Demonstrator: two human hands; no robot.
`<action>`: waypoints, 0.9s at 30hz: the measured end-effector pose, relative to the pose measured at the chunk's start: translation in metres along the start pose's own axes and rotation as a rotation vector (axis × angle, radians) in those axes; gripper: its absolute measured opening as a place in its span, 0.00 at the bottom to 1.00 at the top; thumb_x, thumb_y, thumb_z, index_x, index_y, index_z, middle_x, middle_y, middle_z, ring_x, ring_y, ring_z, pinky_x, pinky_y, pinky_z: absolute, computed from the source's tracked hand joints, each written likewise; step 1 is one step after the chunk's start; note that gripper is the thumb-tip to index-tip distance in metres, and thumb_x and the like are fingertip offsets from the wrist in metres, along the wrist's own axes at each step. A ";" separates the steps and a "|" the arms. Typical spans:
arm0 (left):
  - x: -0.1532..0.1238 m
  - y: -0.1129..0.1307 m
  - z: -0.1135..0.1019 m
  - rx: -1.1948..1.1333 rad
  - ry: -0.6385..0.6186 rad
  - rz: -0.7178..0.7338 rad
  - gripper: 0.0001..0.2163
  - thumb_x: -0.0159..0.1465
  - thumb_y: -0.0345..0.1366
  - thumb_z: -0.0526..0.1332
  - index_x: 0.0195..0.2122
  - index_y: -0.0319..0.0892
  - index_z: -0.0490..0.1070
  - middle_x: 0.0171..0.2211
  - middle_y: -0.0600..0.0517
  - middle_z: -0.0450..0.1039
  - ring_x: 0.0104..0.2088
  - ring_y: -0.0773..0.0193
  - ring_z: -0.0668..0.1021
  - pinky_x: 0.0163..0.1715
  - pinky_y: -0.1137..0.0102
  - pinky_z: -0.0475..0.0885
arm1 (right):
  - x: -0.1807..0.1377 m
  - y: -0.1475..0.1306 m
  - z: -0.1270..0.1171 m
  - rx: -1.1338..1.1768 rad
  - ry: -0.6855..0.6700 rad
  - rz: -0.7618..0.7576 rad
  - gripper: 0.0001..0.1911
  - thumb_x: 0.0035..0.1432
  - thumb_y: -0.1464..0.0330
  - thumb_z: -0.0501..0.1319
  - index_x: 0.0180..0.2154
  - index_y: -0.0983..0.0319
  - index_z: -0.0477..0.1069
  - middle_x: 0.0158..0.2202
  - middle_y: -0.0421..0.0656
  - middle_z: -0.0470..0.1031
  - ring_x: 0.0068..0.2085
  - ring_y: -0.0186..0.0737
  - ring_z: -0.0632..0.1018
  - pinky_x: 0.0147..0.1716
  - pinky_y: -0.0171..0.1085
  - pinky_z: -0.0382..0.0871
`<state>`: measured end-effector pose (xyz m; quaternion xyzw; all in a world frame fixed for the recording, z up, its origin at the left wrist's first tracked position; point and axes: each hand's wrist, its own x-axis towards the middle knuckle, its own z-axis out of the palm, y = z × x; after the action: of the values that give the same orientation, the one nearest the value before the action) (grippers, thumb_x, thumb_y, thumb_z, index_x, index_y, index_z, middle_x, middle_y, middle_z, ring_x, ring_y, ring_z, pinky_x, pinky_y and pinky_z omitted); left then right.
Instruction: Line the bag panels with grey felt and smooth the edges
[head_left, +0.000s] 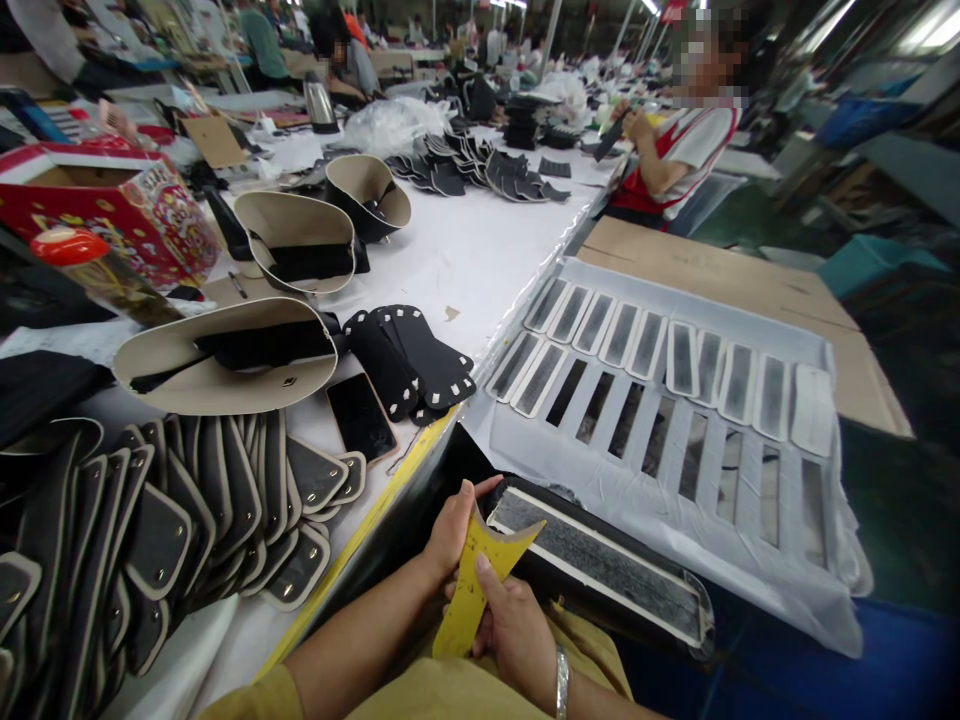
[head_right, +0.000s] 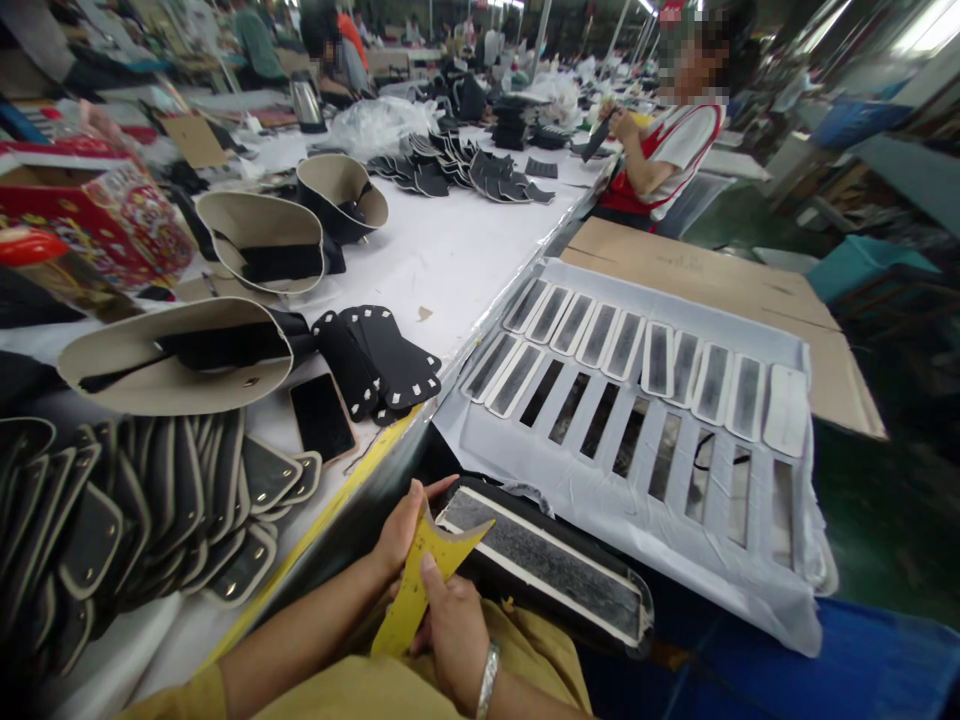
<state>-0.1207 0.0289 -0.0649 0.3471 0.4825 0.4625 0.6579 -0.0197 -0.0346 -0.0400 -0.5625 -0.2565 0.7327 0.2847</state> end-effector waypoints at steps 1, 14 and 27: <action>0.000 0.000 0.000 -0.006 -0.010 -0.006 0.31 0.63 0.58 0.42 0.53 0.40 0.69 0.44 0.48 0.75 0.48 0.55 0.73 0.51 0.64 0.64 | 0.000 0.000 0.001 0.004 0.008 0.009 0.29 0.45 0.44 0.59 0.24 0.66 0.71 0.21 0.48 0.74 0.15 0.32 0.67 0.12 0.30 0.57; -0.004 0.016 0.006 0.079 0.000 0.064 0.29 0.64 0.56 0.45 0.51 0.38 0.70 0.43 0.47 0.76 0.46 0.53 0.74 0.49 0.64 0.65 | -0.004 -0.003 -0.005 -0.032 -0.013 -0.017 0.28 0.48 0.45 0.57 0.25 0.65 0.71 0.22 0.48 0.74 0.15 0.32 0.68 0.11 0.30 0.53; -0.006 0.017 0.018 0.064 0.106 0.031 0.30 0.62 0.57 0.47 0.49 0.35 0.71 0.39 0.46 0.77 0.41 0.55 0.76 0.42 0.66 0.68 | -0.006 -0.017 -0.021 -0.082 -0.058 0.033 0.26 0.50 0.47 0.59 0.28 0.66 0.71 0.24 0.48 0.75 0.16 0.33 0.70 0.11 0.29 0.54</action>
<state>-0.1088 0.0285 -0.0417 0.3504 0.5258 0.4747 0.6128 0.0041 -0.0256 -0.0290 -0.5564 -0.2849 0.7422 0.2417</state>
